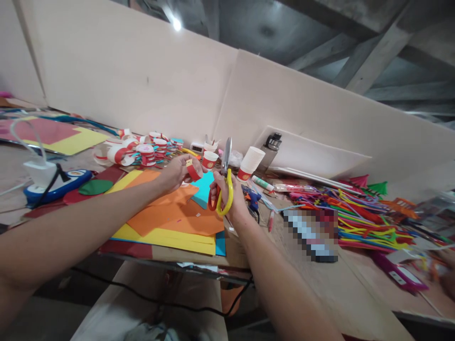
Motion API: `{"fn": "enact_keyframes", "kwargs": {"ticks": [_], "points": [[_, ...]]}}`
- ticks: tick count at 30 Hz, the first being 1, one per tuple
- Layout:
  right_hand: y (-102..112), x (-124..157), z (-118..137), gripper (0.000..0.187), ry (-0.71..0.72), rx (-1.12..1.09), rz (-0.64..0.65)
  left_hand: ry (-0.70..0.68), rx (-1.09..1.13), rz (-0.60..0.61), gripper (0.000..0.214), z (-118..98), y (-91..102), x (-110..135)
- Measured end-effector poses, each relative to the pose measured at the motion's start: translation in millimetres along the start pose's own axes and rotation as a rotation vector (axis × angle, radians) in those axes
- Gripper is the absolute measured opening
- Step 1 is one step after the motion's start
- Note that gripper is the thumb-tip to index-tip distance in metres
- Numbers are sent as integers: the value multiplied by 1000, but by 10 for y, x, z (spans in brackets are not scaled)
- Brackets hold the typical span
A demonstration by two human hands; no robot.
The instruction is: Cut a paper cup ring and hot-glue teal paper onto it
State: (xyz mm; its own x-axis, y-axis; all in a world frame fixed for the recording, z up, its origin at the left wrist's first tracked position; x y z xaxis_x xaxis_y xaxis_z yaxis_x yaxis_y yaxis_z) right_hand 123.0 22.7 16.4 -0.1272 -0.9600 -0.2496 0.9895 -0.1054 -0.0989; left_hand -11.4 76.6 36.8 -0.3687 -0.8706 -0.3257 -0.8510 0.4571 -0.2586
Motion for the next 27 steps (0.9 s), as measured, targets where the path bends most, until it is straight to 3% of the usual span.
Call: {"fn": "enact_keyframes", "kwargs": {"ticks": [6,9,14,20,27], "points": [[-4,-20,-8,40,28,-41,20,25,-146,-149,24,176,254,-74],[-16,-25,-2,48,38,-30,26,69,-295,-85,23,270,228,-91],[118,-62,85,53,135,108,-84,113,-402,70,18,299,59,-41],[217,-117,28,46,111,99,-96,183,-252,152,32,264,-56,6],[255,-134,-45,46,37,22,-131,177,-134,127,36,254,2,-22]]}}
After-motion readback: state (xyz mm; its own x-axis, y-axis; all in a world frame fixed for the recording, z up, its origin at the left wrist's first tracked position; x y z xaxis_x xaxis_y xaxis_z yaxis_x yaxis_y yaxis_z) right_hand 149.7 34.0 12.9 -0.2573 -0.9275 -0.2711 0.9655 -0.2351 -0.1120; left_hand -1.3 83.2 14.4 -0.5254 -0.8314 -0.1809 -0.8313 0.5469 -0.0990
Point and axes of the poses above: each hand's wrist, its own x-axis away from the middle knuckle, its own y-axis out of the back of the hand, z = x × y, the point moved 9 cm from there along -x, towards the middle knuckle, and after that the axes turned 2 degrees about y, right-handed, at the moved point
